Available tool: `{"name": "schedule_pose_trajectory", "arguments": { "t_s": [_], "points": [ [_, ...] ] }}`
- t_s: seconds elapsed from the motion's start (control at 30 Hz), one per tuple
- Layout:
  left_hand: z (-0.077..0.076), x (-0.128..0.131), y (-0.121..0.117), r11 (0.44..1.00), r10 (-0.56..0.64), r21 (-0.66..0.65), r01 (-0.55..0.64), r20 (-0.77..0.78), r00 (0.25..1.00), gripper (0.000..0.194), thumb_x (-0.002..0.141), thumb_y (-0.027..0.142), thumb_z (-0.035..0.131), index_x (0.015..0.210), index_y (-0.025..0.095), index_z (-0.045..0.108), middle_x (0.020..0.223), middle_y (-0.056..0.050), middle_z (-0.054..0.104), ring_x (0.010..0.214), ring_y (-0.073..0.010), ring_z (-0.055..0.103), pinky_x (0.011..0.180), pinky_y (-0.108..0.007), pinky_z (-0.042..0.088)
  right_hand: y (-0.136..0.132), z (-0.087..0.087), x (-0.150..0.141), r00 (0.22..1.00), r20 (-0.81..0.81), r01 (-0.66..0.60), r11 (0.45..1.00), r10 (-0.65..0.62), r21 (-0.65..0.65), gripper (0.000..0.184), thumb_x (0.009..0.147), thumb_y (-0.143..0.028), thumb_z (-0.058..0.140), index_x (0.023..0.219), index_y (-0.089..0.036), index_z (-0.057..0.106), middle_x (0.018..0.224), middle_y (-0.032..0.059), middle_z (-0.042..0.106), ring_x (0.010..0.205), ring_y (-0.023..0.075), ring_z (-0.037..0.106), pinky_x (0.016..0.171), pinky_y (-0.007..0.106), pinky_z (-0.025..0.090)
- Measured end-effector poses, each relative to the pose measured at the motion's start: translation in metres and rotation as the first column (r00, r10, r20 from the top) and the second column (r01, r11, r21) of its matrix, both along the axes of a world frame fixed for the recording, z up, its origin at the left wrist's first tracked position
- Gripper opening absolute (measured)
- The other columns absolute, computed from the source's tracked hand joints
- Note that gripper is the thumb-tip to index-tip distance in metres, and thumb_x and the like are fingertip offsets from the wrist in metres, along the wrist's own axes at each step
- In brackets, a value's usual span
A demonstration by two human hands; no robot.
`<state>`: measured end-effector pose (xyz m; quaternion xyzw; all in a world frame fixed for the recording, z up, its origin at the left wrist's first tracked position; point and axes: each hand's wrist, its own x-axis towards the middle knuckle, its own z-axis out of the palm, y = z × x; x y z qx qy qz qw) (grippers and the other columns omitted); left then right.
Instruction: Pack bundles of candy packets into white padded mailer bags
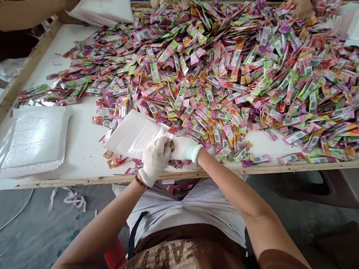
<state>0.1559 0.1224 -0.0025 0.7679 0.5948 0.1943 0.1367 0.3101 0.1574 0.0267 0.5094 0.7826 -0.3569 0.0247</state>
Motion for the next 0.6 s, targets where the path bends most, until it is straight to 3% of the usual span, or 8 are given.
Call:
{"name": "schedule_pose_trajectory", "arguments": {
  "t_s": [0.07, 0.13, 0.23, 0.33, 0.4, 0.5, 0.6],
  "points": [
    [-0.005, -0.005, 0.005, 1.000, 0.025, -0.011, -0.024, 0.061, 0.998, 0.020, 0.095, 0.028, 0.050, 0.103, 0.020, 0.066, 0.092, -0.008, 0.071, 0.076, -0.0215, 0.062, 0.064, -0.032, 0.035, -0.010, -0.008, 0.012, 0.970, -0.241, 0.058, 0.996, -0.040, 0.069, 0.053, 0.081, -0.040, 0.071, 0.127, -0.016, 0.063, 0.117, 0.0105, 0.073, 0.101, 0.0249, 0.069, 0.087, 0.032, 0.052],
    [-0.007, -0.006, 0.005, 0.999, 0.032, -0.010, -0.031, 0.144, 0.989, 0.018, 0.095, 0.028, 0.050, 0.100, 0.020, 0.066, 0.088, -0.007, 0.070, 0.076, -0.0208, 0.062, 0.066, -0.031, 0.036, -0.019, -0.018, 0.017, 0.937, -0.347, 0.102, 0.987, -0.053, 0.125, 0.053, 0.090, -0.038, 0.062, 0.137, -0.017, 0.055, 0.130, 0.0117, 0.068, 0.116, 0.0250, 0.064, 0.097, 0.035, 0.049],
    [-0.003, -0.002, -0.003, 1.000, -0.031, 0.011, 0.029, 0.233, 0.972, 0.018, 0.095, 0.029, 0.051, 0.091, 0.020, 0.066, 0.083, -0.006, 0.069, 0.076, -0.0192, 0.061, 0.069, -0.030, 0.038, -0.017, -0.028, 0.008, 0.980, -0.177, 0.119, 0.980, -0.090, 0.160, 0.032, 0.096, -0.028, 0.051, 0.119, -0.012, 0.066, 0.119, 0.0172, 0.071, 0.112, 0.0272, 0.066, 0.096, 0.036, 0.047],
    [0.003, 0.001, -0.007, 0.998, -0.055, 0.002, 0.057, 0.292, 0.955, 0.020, 0.094, 0.029, 0.051, 0.084, 0.020, 0.065, 0.075, -0.004, 0.065, 0.070, -0.0172, 0.058, 0.067, -0.029, 0.037, -0.001, -0.026, -0.006, 0.996, -0.034, 0.090, 0.993, -0.088, 0.079, 0.022, 0.094, -0.023, 0.053, 0.101, -0.012, 0.070, 0.106, 0.0177, 0.074, 0.097, 0.0269, 0.069, 0.086, 0.033, 0.049],
    [0.005, -0.003, -0.004, 0.998, -0.003, -0.058, 0.026, 0.368, 0.930, 0.021, 0.093, 0.029, 0.051, 0.079, 0.020, 0.064, 0.067, -0.001, 0.060, 0.063, -0.0150, 0.052, 0.063, -0.027, 0.036, 0.005, -0.020, -0.006, 0.990, -0.102, 0.091, 0.996, -0.092, -0.018, 0.020, 0.092, -0.027, 0.057, 0.100, -0.013, 0.069, 0.102, 0.0146, 0.075, 0.091, 0.0243, 0.068, 0.080, 0.031, 0.050],
    [0.005, -0.012, 0.005, 0.988, 0.081, -0.156, -0.005, 0.484, 0.871, 0.022, 0.092, 0.032, 0.052, 0.077, 0.019, 0.062, 0.062, 0.002, 0.054, 0.059, -0.0127, 0.046, 0.059, -0.025, 0.035, 0.000, -0.015, 0.008, 0.932, -0.345, 0.054, 0.985, -0.109, -0.165, 0.031, 0.095, -0.042, 0.056, 0.106, -0.014, 0.065, 0.099, 0.0089, 0.073, 0.092, 0.0207, 0.065, 0.081, 0.030, 0.051],
    [0.004, -0.017, 0.006, 0.982, 0.101, -0.187, 0.001, 0.537, 0.838, 0.022, 0.092, 0.032, 0.052, 0.079, 0.018, 0.062, 0.063, 0.002, 0.053, 0.060, -0.0122, 0.045, 0.060, -0.024, 0.036, -0.011, -0.022, 0.021, 0.845, -0.523, 0.053, 0.991, -0.112, -0.127, 0.038, 0.100, -0.049, 0.045, 0.107, -0.017, 0.064, 0.104, 0.0069, 0.069, 0.103, 0.0201, 0.062, 0.093, 0.033, 0.050]
  ]
}}
